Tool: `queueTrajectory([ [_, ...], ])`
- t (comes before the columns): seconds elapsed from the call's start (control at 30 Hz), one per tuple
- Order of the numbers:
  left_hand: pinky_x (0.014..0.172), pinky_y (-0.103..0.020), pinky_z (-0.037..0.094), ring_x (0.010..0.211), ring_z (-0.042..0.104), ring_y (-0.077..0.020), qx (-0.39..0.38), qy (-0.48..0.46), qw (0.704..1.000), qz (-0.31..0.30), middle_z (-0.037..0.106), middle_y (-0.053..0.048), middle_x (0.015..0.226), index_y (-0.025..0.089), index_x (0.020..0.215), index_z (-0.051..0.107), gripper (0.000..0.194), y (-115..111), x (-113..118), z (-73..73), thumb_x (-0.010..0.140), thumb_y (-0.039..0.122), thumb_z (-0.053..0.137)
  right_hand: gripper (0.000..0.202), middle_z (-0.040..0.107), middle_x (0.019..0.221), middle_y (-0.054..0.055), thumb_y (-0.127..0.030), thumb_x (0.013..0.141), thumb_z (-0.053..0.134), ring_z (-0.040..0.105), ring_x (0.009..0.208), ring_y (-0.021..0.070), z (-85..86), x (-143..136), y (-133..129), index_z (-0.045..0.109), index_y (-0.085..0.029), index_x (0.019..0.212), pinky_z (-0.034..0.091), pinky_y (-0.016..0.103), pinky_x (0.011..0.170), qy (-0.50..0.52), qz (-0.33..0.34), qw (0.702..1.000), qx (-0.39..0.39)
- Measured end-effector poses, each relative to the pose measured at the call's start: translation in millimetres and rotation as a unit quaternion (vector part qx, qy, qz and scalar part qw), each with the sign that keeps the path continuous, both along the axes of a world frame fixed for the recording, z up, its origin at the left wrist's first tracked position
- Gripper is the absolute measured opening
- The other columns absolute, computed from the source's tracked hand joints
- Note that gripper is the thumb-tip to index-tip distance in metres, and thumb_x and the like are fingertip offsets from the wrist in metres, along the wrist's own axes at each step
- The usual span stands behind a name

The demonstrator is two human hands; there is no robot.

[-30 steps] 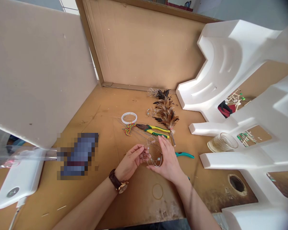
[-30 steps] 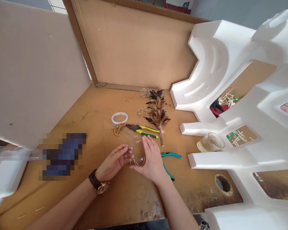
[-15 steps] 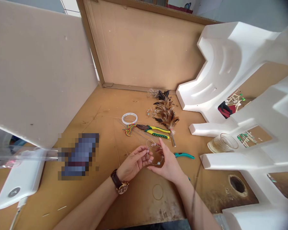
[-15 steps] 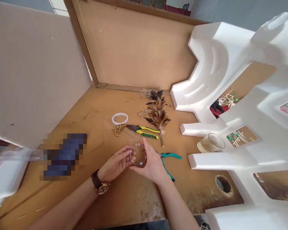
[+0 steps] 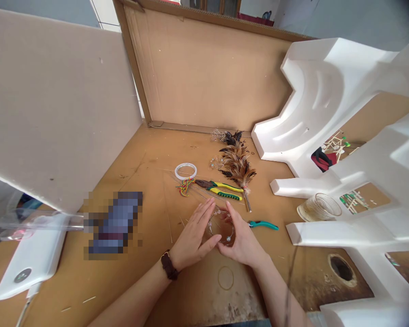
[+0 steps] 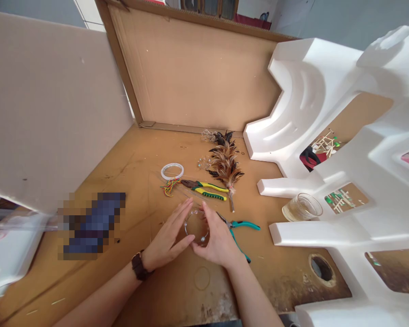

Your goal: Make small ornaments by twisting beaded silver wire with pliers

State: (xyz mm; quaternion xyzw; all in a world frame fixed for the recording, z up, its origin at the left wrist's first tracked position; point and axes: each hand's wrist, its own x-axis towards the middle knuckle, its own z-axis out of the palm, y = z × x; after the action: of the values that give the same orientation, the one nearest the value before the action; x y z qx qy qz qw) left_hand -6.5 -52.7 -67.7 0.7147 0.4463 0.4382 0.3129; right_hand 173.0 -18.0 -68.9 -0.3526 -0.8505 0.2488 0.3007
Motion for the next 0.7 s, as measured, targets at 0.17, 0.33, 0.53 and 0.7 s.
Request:
queueTrajectory([
  [0.17,0.11,-0.044,0.018,0.132,0.026,-0.0276,-0.111,-0.16,0.978,-0.073,0.03,-0.011,0.145,0.02,0.138,0.029,0.073,-1.9,5.6,-6.9,0.074,0.025,0.065,0.097,0.042,0.133,0.012,-0.027,0.068,0.062,0.044,0.119,0.0258,-4.1,0.4,-1.4,0.001,-0.02,0.142,0.037,0.043,0.099,0.042,0.001,0.999,0.015],
  [0.33,0.108,-0.044,0.023,0.131,0.03,-0.0292,-0.147,-0.244,0.955,-0.087,0.029,-0.013,0.145,0.021,0.141,0.021,0.093,-4.9,14.3,-12.5,0.065,0.02,0.074,0.101,0.043,0.132,0.012,-0.035,0.067,0.069,0.043,0.12,0.0262,-4.1,-3.9,-2.2,0.002,-0.022,0.142,0.036,0.043,0.1,0.043,-0.007,0.999,0.019],
  [0.53,0.106,-0.045,0.028,0.128,0.035,-0.0287,-0.164,-0.308,0.93,-0.117,0.029,-0.014,0.144,0.023,0.14,0.02,0.091,-5.6,23.5,-17.2,0.066,0.02,0.073,0.113,0.042,0.134,0.013,-0.037,0.062,0.075,0.04,0.123,0.0278,-12.9,-6.7,0.7,-0.003,-0.026,0.142,0.033,0.049,0.101,0.096,-0.017,0.995,-0.011],
  [0.7,0.1,-0.043,0.036,0.121,0.042,-0.029,-0.187,-0.325,0.923,-0.089,0.035,-0.016,0.139,0.021,0.136,0.029,0.083,-8.2,27.7,-19.8,0.066,0.022,0.074,0.102,0.051,0.122,0.01,-0.036,0.067,0.071,0.054,0.108,0.0239,-22.3,-10.0,-0.9,0.0,-0.031,0.141,0.046,0.045,0.089,0.187,-0.019,0.98,-0.06],
])
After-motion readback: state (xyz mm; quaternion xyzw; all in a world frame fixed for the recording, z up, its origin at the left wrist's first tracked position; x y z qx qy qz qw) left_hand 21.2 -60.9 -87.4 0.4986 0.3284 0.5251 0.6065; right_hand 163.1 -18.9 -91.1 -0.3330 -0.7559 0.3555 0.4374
